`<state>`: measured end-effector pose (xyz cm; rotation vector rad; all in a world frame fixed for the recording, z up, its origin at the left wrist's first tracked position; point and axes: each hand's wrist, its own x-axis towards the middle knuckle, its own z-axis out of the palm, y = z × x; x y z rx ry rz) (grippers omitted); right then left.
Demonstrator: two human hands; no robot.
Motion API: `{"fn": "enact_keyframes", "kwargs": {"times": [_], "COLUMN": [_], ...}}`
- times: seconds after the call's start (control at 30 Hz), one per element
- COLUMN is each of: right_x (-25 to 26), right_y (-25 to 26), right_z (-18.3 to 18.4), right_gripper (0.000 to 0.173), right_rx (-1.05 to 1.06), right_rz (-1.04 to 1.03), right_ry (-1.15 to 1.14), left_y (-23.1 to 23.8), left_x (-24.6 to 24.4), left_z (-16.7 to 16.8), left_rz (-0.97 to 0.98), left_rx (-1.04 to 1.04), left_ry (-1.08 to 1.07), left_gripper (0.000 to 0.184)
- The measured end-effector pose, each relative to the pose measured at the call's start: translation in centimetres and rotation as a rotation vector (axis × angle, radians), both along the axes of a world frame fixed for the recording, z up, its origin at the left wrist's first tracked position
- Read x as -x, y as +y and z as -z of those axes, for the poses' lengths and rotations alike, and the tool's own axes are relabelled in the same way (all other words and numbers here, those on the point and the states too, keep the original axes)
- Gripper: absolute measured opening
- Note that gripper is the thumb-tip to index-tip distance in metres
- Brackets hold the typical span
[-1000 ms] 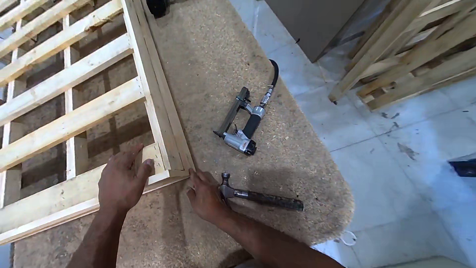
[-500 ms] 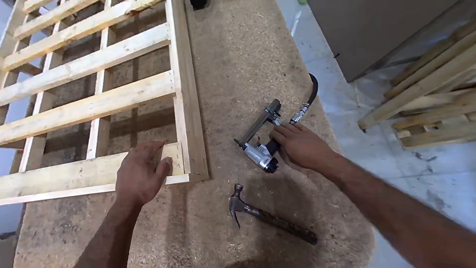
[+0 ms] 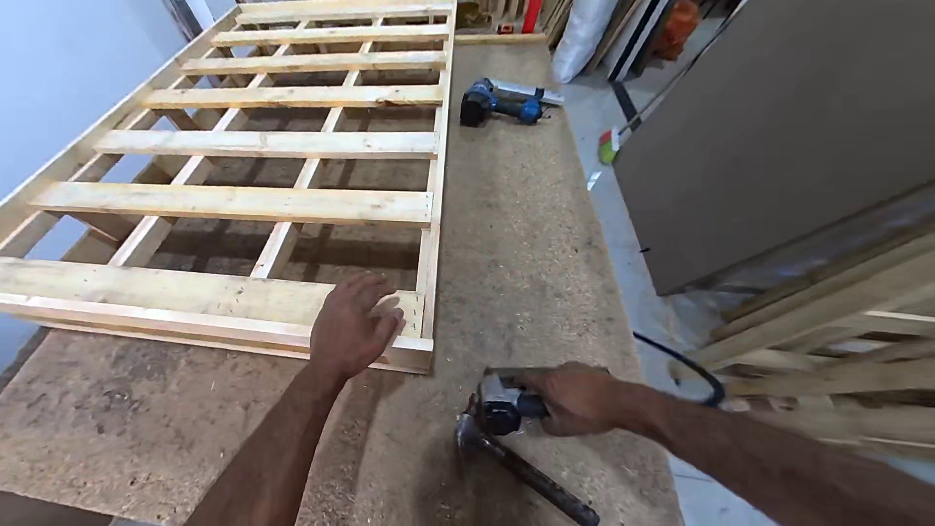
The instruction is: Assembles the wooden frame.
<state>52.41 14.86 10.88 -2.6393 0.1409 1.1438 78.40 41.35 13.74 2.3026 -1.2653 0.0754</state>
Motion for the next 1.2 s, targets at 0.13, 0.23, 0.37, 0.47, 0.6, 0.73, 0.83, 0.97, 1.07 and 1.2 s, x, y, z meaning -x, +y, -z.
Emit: {"fn": "enact_keyframes", "kwargs": {"times": [0.13,0.23,0.37,0.47,0.6,0.73,0.83,0.97,1.07,1.2], "right_x": [2.5,3.7,3.0,1.8,1.3,0.0,-0.6,-0.7,-0.8,-1.1], "right_y": [7.2,12.5,15.9,16.3,16.2,15.7,15.7,15.7,15.7,16.1], "right_z": [-5.0,-5.2,-3.2,-3.2,-2.2,-1.6,-1.4,-1.1,-1.1,-1.5], "right_gripper": [0.072,0.061,0.058,0.077,0.073,0.065,0.065,0.069,0.065,0.049], "right_rx": [-0.062,-0.053,-0.026,-0.054,0.051,0.114,0.119,0.139,0.146,0.17], "right_rz": [0.118,0.093,0.107,0.193,0.207,0.214,0.228,0.232,0.224,0.238], "right_ry": [0.042,-0.111,-0.287,-0.205,-0.326,-0.343,-0.291,-0.287,-0.282,-0.244], "left_y": [5.3,5.7,5.3,4.6,3.4,2.9,2.6,2.4,2.3,2.4], "left_x": [10.1,16.4,16.5,14.7,13.5,12.7,12.2,12.0,11.9,11.8], "left_z": [0.0,2.2,5.2,6.0,6.5,7.1,7.8,7.7,7.9,7.9], "left_rz": [-0.141,-0.102,-0.017,0.048,0.052,0.053,0.052,0.053,0.052,0.06], "left_rx": [0.239,0.038,0.258,0.259,0.269,0.313,0.309,0.306,0.312,0.303], "left_ry": [0.459,1.596,2.013,1.855,1.721,1.721,1.741,1.732,1.735,1.73], "left_gripper": [0.041,0.055,0.053,0.067,0.063,0.062,0.063,0.062,0.06,0.058]}}
